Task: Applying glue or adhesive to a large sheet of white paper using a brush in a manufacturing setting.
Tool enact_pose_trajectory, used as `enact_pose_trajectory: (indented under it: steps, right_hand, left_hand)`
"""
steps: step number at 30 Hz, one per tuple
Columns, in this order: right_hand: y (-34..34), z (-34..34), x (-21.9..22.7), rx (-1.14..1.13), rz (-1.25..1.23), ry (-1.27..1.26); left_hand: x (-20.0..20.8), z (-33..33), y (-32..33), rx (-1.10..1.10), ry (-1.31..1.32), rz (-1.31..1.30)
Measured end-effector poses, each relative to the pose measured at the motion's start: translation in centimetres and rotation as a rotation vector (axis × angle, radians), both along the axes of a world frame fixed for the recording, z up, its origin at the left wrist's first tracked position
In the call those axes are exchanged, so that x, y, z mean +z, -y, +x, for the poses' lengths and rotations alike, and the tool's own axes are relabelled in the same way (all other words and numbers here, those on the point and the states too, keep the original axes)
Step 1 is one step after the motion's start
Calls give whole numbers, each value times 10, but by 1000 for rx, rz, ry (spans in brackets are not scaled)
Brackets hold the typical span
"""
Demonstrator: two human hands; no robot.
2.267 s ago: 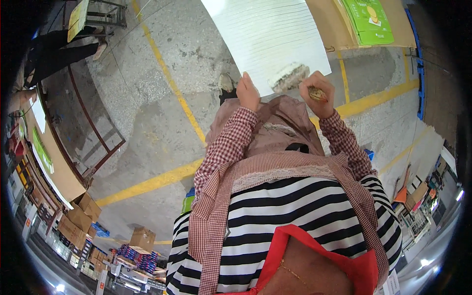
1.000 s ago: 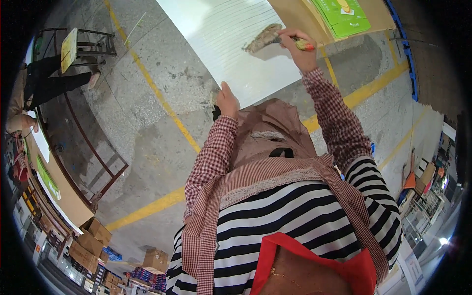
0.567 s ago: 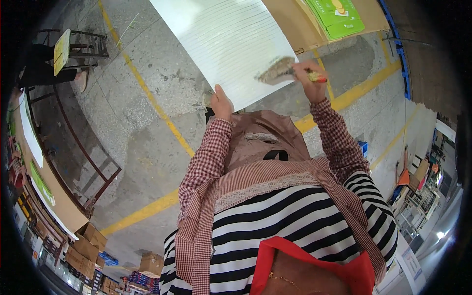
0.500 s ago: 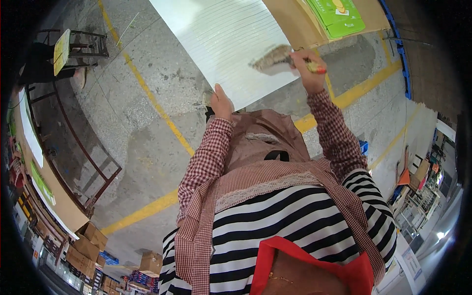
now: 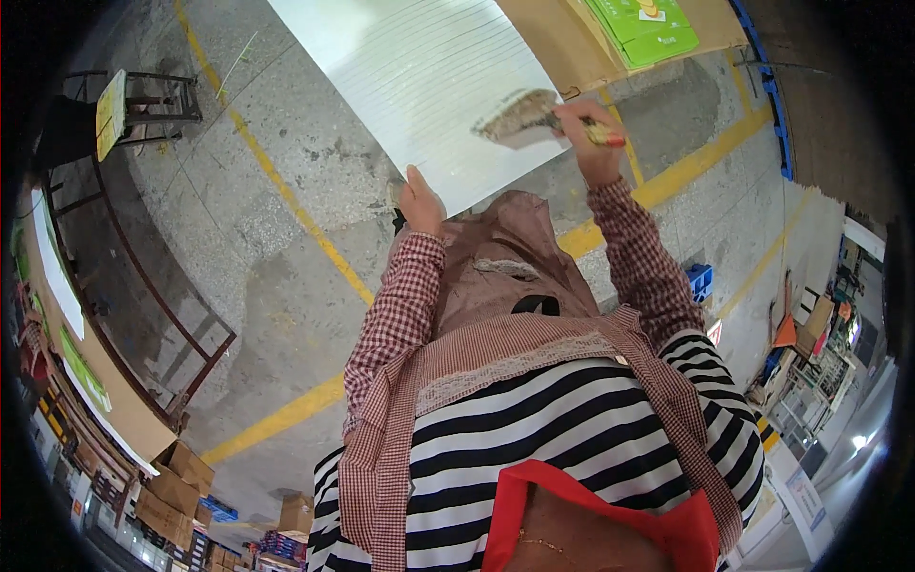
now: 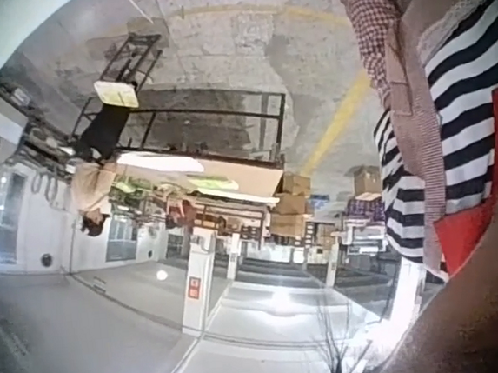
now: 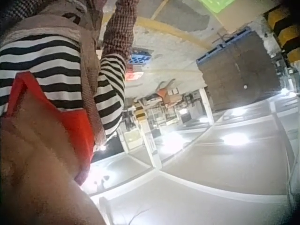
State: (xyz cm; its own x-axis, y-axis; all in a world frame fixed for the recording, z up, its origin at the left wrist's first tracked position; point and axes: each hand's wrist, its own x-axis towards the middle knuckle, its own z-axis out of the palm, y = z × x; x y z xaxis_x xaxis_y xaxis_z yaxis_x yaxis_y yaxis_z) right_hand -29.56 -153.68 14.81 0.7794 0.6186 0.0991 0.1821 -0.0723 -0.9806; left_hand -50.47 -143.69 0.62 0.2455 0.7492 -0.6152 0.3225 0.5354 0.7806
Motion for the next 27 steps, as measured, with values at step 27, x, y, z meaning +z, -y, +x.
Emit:
enact_pose_trajectory:
  steps: [27]
  right_hand:
    - [-34, 16, 3, 10, -4, -12]
  left_hand:
    - [8, 6, 5, 122, 33, 47]
